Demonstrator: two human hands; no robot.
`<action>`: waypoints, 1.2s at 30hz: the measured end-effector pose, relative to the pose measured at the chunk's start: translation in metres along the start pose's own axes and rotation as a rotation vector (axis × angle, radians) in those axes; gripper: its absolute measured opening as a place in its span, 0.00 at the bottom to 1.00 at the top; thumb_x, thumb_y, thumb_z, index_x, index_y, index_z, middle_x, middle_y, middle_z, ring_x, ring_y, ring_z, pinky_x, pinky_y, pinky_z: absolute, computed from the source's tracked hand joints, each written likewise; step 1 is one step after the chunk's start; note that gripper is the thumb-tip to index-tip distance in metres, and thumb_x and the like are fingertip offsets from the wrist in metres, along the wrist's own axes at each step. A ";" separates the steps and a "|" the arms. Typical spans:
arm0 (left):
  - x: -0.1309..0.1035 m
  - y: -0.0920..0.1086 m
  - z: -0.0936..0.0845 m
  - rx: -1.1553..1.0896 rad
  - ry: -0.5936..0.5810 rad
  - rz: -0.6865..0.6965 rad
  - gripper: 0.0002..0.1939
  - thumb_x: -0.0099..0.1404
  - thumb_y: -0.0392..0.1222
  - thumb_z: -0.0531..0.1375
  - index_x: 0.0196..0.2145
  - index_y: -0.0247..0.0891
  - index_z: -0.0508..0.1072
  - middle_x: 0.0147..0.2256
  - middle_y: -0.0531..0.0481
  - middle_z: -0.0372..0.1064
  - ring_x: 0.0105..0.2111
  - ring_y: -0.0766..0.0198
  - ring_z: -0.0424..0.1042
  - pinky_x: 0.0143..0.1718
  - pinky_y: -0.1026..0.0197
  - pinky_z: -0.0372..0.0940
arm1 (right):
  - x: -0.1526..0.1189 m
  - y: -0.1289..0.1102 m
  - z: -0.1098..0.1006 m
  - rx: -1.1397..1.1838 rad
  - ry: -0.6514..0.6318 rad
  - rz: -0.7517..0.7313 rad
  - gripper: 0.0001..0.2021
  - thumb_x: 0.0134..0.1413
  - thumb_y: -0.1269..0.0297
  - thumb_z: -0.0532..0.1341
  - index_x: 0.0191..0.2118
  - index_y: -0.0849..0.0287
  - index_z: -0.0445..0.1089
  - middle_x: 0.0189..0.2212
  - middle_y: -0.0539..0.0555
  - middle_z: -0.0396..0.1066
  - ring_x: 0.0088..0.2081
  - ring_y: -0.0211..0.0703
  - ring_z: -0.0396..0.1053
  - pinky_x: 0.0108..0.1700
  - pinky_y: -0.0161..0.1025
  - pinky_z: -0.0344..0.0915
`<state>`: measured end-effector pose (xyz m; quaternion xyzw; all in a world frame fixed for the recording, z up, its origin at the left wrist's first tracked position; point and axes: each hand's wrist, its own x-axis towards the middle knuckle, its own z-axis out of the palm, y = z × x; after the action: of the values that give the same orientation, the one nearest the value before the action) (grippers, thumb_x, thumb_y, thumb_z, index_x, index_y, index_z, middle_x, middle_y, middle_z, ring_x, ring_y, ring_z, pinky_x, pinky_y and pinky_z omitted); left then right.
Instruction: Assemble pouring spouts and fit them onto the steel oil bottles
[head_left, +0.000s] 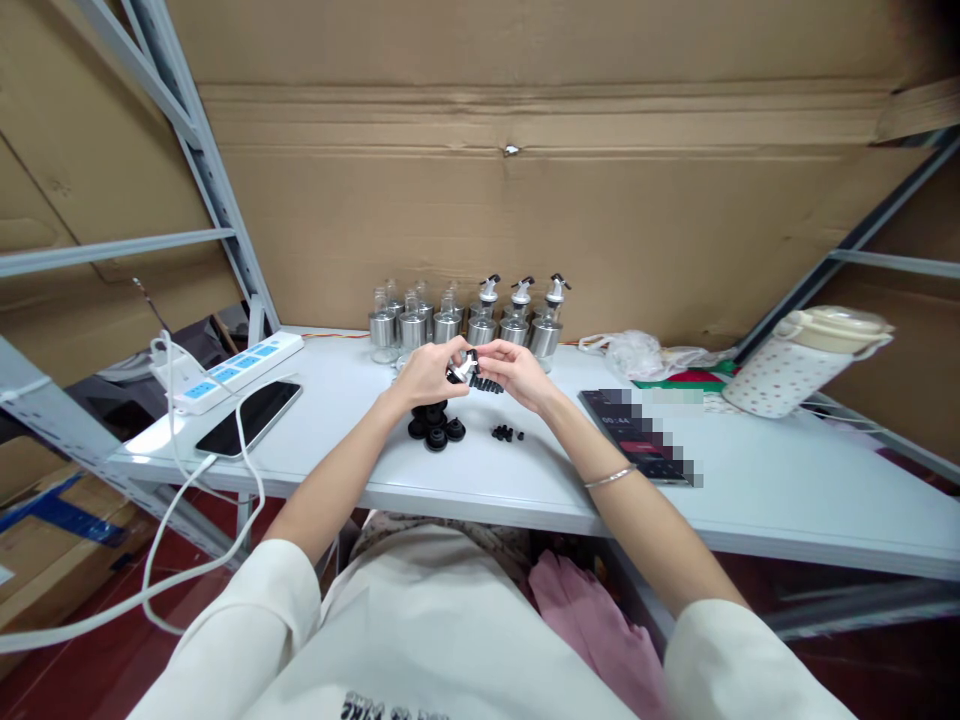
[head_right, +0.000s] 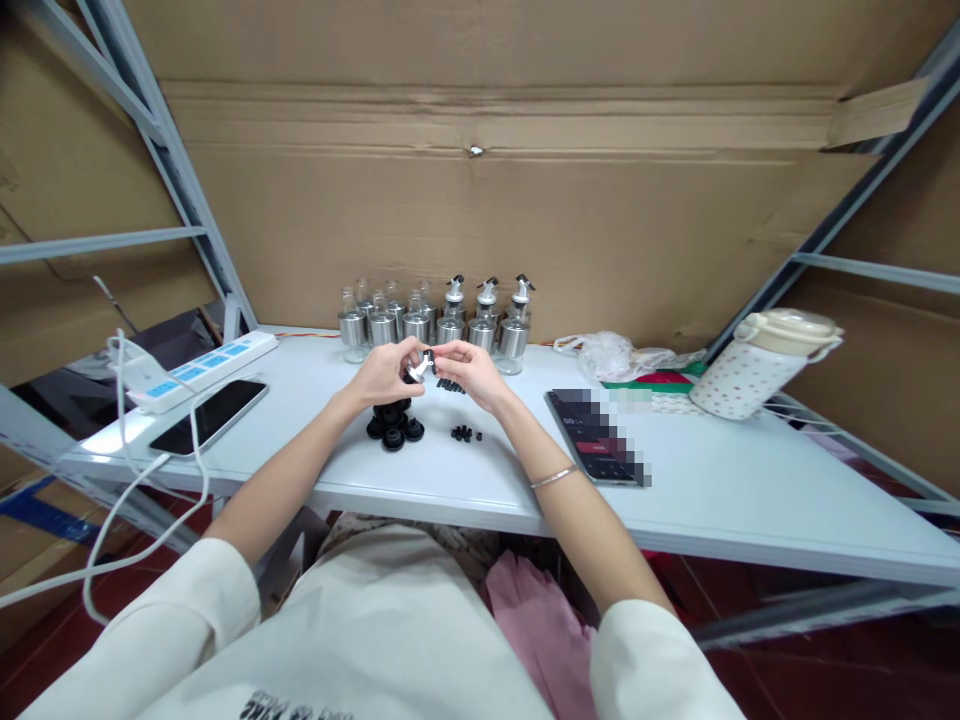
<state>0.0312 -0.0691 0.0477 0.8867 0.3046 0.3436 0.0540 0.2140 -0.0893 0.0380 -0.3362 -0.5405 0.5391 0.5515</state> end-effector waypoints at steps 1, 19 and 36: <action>0.000 0.000 0.001 -0.023 0.016 0.002 0.21 0.47 0.39 0.59 0.41 0.38 0.67 0.30 0.55 0.68 0.26 0.68 0.66 0.29 0.67 0.60 | 0.000 0.000 0.000 0.037 -0.009 0.019 0.16 0.29 0.63 0.73 0.29 0.58 0.72 0.29 0.49 0.73 0.30 0.34 0.68 0.40 0.37 0.68; 0.000 0.007 0.003 -0.249 0.080 -0.044 0.22 0.43 0.35 0.62 0.39 0.35 0.65 0.29 0.56 0.67 0.25 0.71 0.65 0.30 0.67 0.62 | -0.001 0.004 0.000 0.156 -0.235 0.121 0.17 0.36 0.62 0.72 0.36 0.59 0.74 0.32 0.50 0.72 0.34 0.35 0.67 0.40 0.34 0.64; 0.037 -0.039 0.007 -0.288 0.292 -0.233 0.30 0.57 0.37 0.57 0.56 0.35 0.53 0.53 0.36 0.58 0.55 0.54 0.61 0.53 0.50 0.59 | 0.004 0.002 0.000 0.155 -0.016 0.016 0.14 0.38 0.58 0.71 0.31 0.60 0.72 0.38 0.53 0.73 0.37 0.37 0.70 0.41 0.37 0.68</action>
<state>0.0368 -0.0154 0.0518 0.7696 0.3575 0.4993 0.1746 0.2129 -0.0849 0.0370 -0.2927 -0.4989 0.5864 0.5671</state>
